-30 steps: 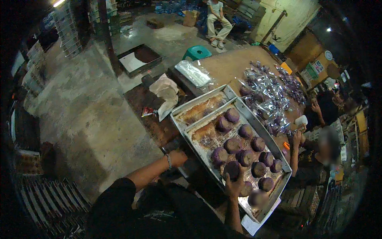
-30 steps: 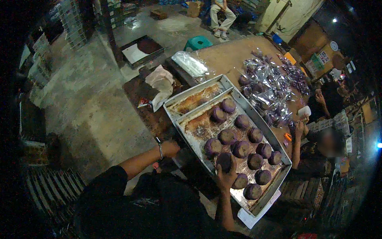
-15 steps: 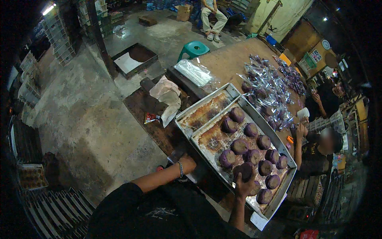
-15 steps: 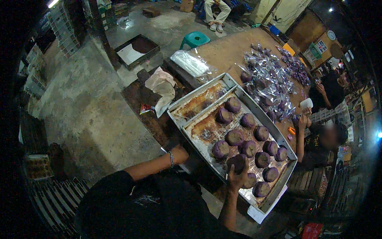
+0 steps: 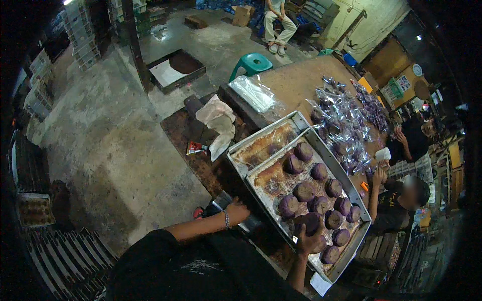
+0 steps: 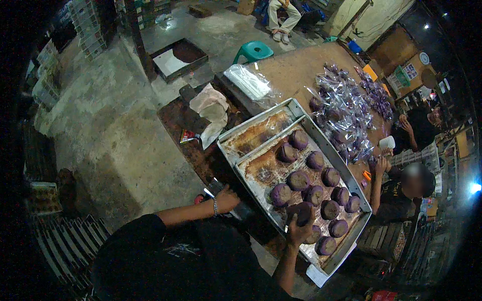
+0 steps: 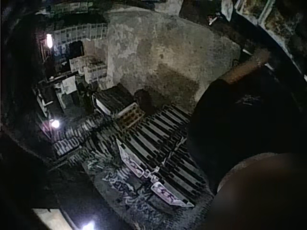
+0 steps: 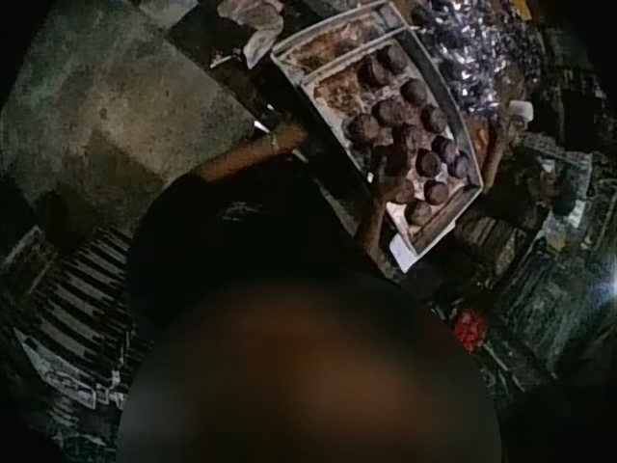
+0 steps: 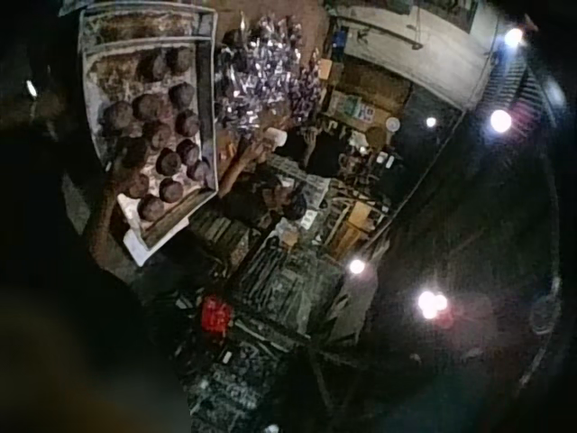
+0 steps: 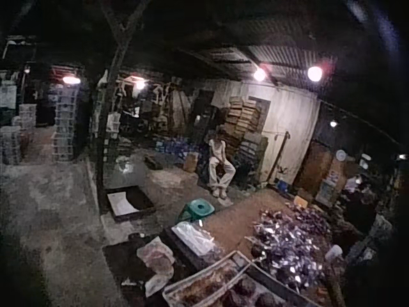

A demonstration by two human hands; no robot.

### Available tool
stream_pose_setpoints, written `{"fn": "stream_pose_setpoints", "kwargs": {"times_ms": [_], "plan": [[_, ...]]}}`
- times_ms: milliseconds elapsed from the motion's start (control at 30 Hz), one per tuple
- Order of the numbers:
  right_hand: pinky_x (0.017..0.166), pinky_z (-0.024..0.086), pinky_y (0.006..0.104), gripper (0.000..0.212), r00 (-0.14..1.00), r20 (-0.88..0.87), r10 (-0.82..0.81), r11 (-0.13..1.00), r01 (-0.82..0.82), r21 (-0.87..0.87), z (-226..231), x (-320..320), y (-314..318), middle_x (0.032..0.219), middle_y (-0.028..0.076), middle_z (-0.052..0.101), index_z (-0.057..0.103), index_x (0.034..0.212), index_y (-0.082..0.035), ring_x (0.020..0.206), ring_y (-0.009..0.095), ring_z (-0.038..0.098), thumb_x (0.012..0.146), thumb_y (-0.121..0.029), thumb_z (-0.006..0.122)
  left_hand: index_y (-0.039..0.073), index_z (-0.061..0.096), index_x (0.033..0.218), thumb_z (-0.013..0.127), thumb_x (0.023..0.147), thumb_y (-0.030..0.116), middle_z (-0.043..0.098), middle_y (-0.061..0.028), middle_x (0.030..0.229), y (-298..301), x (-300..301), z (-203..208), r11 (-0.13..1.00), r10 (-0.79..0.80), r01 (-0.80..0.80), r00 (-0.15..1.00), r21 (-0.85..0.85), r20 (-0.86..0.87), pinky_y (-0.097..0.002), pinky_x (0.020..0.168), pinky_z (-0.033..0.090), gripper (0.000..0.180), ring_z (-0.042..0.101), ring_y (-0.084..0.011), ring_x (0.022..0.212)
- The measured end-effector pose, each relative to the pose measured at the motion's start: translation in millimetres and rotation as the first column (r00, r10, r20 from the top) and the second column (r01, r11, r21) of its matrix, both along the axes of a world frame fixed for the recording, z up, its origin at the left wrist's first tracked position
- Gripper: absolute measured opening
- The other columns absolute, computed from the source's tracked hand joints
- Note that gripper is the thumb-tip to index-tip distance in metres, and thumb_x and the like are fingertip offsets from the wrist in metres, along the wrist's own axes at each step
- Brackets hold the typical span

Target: The person repeatedly picks purple buns from a metal tray, wraps each one in a clear plastic bag, and places the wrapped buns on a table. The person also moves a tray of buns from a rack to the table and back.

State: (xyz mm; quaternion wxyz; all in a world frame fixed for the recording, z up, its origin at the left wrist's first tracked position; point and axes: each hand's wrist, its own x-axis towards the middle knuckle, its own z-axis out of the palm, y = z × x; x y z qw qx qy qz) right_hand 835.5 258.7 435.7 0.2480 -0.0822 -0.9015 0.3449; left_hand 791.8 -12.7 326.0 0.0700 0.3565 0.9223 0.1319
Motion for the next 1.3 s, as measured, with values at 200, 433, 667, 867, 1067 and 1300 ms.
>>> {"fn": "stream_pose_setpoints", "kwargs": {"times_ms": [200,433,667,867,1067,1300], "plan": [[0.089,0.047,0.0384,0.061,0.998,0.042,-0.043,0.999,0.042,0.024,-1,-1,0,0.117,0.02,0.058,0.045,0.13,-0.003,0.104,0.031,0.059,0.074,-0.012,0.069,0.005,0.061,0.1,0.063,0.079,0.014,0.066,-0.0118,0.09,-76,-10,2,0.891,0.186,-0.405,0.738,0.205,0.649,-0.038,0.077,0.05,0.023,0.063,-0.029,0.087],[0.089,0.046,0.037,0.06,1.0,0.026,0.001,0.997,-0.003,0.074,1,0,-3,0.116,0.02,0.058,0.045,0.13,-0.003,0.103,0.029,0.059,0.075,-0.008,0.068,0.005,0.049,0.117,0.058,0.089,0.014,0.059,-0.0059,0.102,-82,13,-31,-0.131,-0.065,-0.948,0.301,0.291,0.951,-0.0363,0.081,0.048,0.031,0.056,-0.0181,0.093],[0.089,0.047,0.0354,0.058,1.0,-0.019,0.001,1.0,0.0,0.024,3,-2,-4,0.115,0.019,0.058,0.045,0.128,0.0,0.101,0.027,0.06,0.075,-0.006,0.067,0.006,0.045,0.114,0.066,0.084,0.016,0.058,-0.0121,0.106,-25,2,-22,-0.198,0.074,-0.964,0.167,0.178,0.983,-0.0429,0.066,0.055,0.038,0.061,-0.0276,0.093],[0.094,0.044,0.0364,0.058,1.0,0.0,-0.01,1.0,0.01,0.01,5,0,-5,0.119,0.019,0.057,0.046,0.128,-0.004,0.107,0.029,0.057,0.075,-0.007,0.067,-0.009,0.058,0.087,0.066,0.083,0.019,0.064,-0.0169,0.076,-40,14,-16,0.073,0.136,-0.995,0.08,0.07,0.988,-0.0359,0.044,0.055,0.03,0.066,-0.0257,0.061],[0.091,0.046,0.0354,0.055,0.999,0.004,0.034,0.998,-0.034,-0.046,8,-1,-6,0.116,0.018,0.058,0.046,0.128,-0.003,0.104,0.025,0.059,0.077,-0.004,0.065,-0.011,0.059,0.091,0.057,0.09,0.021,0.066,-0.0166,0.078,-47,20,-35,0.197,0.072,-0.966,0.187,0.17,0.98,-0.0333,0.052,0.056,0.032,0.067,-0.023,0.06],[0.088,0.048,0.0332,0.055,0.993,-0.041,0.11,0.982,-0.115,-0.148,6,-2,-4,0.112,0.018,0.06,0.048,0.126,-0.002,0.1,0.026,0.061,0.075,-0.004,0.067,-0.008,0.061,0.079,0.061,0.087,0.017,0.066,-0.0157,0.071,-53,26,-50,0.174,0.134,-0.958,0.251,0.227,0.959,-0.0322,0.051,0.056,0.027,0.066,-0.0214,0.059]]}}
